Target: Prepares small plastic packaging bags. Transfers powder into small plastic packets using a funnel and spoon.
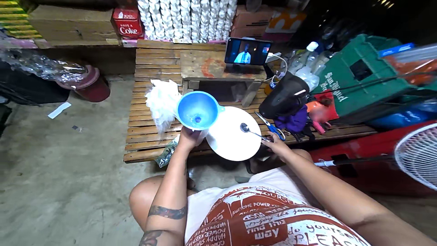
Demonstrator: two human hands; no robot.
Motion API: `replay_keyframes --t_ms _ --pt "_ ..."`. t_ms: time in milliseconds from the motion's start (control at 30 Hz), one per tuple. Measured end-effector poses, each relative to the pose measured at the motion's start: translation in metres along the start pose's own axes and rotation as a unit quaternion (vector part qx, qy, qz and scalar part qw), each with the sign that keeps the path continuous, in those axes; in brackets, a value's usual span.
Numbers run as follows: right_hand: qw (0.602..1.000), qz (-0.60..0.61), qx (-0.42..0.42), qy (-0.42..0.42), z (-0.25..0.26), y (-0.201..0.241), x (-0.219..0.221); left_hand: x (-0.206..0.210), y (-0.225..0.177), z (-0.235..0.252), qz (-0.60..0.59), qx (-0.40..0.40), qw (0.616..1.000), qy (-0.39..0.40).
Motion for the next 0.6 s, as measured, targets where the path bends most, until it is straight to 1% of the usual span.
replay_keyframes --t_ms 100,200,300,333,433,533,600 --pt "1.000 -0.026 -0.009 -0.007 -0.002 0.003 -0.003 0.000 -0.005 0.003 -0.022 0.007 1.000 -0.013" --pt "0.993 -0.109 -0.046 -0.029 0.000 0.007 -0.011 0.002 0.002 0.015 -0.018 -0.004 1.000 -0.006" --pt "0.981 -0.174 -0.070 -0.041 -0.004 0.015 -0.018 -0.003 -0.005 0.011 -0.032 0.021 0.999 -0.017" --pt "0.978 -0.189 -0.078 -0.041 -0.007 0.017 -0.020 -0.002 -0.001 0.013 -0.031 0.022 0.999 -0.024" --pt "0.962 -0.245 -0.113 -0.048 -0.017 0.023 -0.029 0.003 0.012 0.019 -0.025 -0.020 0.999 -0.005" --pt "0.940 -0.296 -0.157 -0.060 -0.024 0.026 -0.046 0.002 0.003 0.016 -0.023 0.017 1.000 -0.007" --pt "0.927 -0.318 -0.184 -0.072 -0.026 0.015 -0.064 0.006 0.007 0.014 -0.019 0.009 1.000 -0.006"
Point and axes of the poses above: each hand's wrist, its own z-axis towards the middle knuckle, its own x-axis out of the palm, y = z × x, the point moved 9 cm from there along z, towards the middle knuckle, and after that the axes turned 12 degrees about z, right-handed, at the moved point
